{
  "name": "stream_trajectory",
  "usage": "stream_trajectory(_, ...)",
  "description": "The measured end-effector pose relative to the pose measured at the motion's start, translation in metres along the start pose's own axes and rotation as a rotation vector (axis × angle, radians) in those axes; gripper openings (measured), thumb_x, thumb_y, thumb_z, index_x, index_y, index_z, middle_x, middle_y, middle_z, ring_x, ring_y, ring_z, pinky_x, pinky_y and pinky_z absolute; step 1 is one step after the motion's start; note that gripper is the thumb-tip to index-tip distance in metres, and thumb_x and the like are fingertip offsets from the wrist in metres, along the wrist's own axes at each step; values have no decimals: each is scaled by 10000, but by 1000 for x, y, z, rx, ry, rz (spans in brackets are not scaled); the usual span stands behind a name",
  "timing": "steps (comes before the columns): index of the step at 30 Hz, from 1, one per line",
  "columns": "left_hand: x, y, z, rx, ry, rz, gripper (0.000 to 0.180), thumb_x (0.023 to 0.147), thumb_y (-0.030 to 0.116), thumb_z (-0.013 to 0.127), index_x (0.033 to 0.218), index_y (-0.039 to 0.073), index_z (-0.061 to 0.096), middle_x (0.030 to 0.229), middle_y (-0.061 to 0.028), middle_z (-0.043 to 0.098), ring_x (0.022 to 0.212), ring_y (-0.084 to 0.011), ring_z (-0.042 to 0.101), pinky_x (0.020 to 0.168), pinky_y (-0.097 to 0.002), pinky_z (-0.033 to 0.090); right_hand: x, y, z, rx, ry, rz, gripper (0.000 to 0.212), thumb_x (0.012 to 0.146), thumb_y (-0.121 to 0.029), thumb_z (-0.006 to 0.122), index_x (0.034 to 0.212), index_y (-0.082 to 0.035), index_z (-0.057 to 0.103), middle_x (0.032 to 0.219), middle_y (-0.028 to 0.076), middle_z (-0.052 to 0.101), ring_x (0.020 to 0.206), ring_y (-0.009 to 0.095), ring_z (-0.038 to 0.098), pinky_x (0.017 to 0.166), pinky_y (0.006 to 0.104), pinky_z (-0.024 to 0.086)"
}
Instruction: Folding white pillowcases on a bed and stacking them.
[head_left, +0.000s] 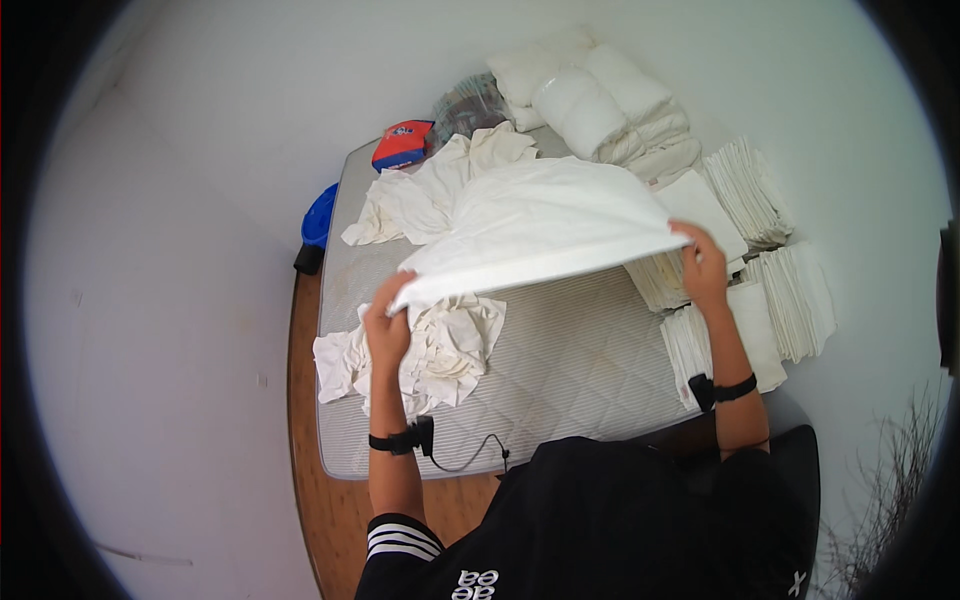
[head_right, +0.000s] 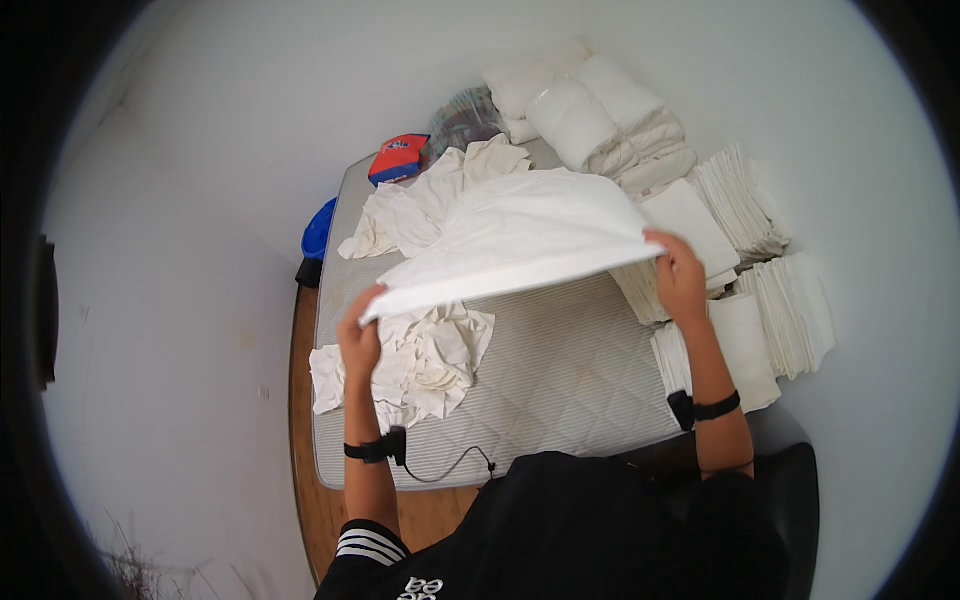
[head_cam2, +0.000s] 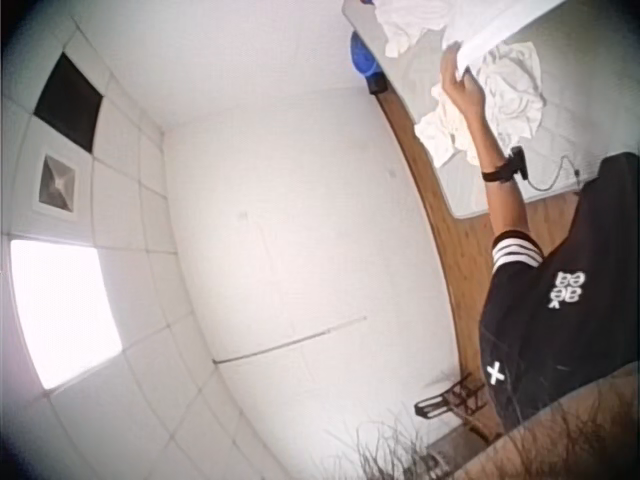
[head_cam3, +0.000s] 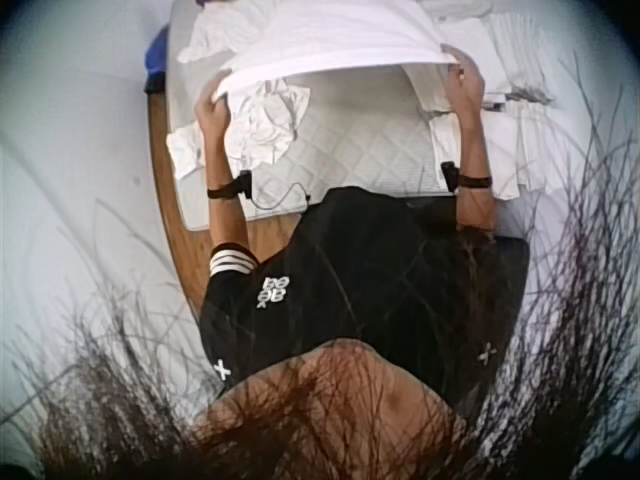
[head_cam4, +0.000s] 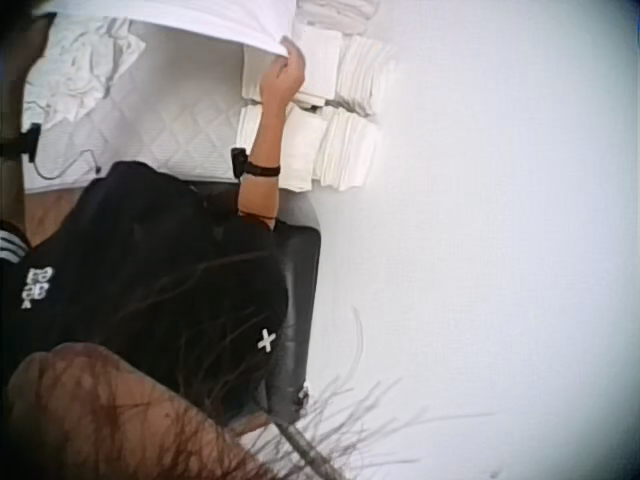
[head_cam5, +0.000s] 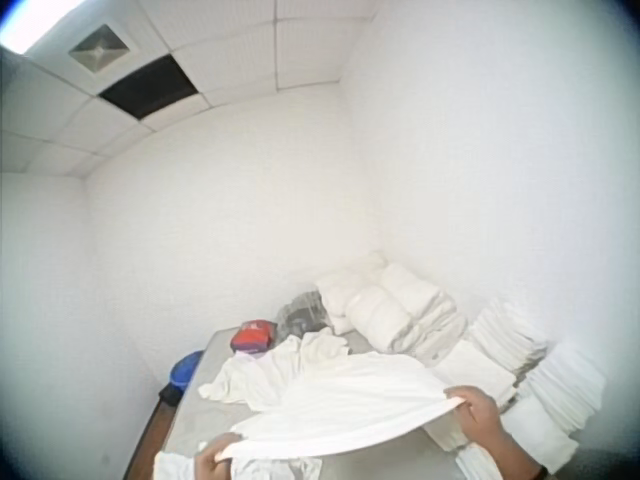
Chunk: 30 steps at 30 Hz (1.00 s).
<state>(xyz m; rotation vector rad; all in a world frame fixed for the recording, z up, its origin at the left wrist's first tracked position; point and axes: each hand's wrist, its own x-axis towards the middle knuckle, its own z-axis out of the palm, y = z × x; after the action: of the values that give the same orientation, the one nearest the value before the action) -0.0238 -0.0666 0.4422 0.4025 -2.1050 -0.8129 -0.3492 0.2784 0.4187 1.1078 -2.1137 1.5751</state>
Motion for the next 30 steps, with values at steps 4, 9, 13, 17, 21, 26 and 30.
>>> stream_trajectory(4,-87,-72,41,-22,-210,-216,481,763,-138,451,1164,60,630,1198,-122,631,1250,-269,501,1057,-335,355,-87,82,28,-95,-204,9,331,825,67,440,1077,-26,634,1105,163,647,1099,330,579,940,392,443)
stream_trajectory(9,-233,-129,85,103,-499,-446,468,816,-77,496,1219,136,602,1242,-198,574,1259,-340,466,1016,-397,408,-217,141,38,-264,-549,205,278,826,36,489,1041,-32,651,1133,182,634,1118,360,563,978,425,421)
stream_trajectory(13,-364,-165,88,88,-1370,-433,325,848,126,510,1131,14,624,995,-278,613,912,-425,580,831,-438,467,-314,172,-2,-429,-1546,420,294,799,-146,558,1057,-51,662,1085,182,650,1009,362,606,894,392,473)
stream_trajectory(17,-465,-176,74,-103,-1535,-687,415,854,322,610,1117,3,642,1041,-157,675,970,-293,623,859,-378,466,-349,167,-22,-322,-1986,706,377,747,-123,545,1102,-61,654,1044,175,667,946,310,631,838,376,487)
stream_trajectory(21,-429,-154,72,-5,-1412,-1081,353,857,275,628,1084,7,664,946,-102,693,891,-181,613,805,-328,471,-331,161,-26,-362,-1835,744,348,746,-109,546,1067,-45,664,979,161,679,941,303,635,826,385,485)
stream_trajectory(26,-326,-146,77,-159,-1021,-935,268,797,226,673,909,-15,703,779,-130,697,722,-169,624,703,-314,486,-319,199,-14,-346,-1228,473,284,795,-58,515,1029,-65,674,980,184,664,988,344,603,862,414,466)
stream_trajectory(30,-291,-170,99,47,-753,-840,254,783,220,683,920,6,701,783,-174,682,713,-209,653,680,-325,493,-250,179,24,-350,-935,459,203,841,-48,520,990,-28,658,947,197,664,892,379,614,811,406,485)
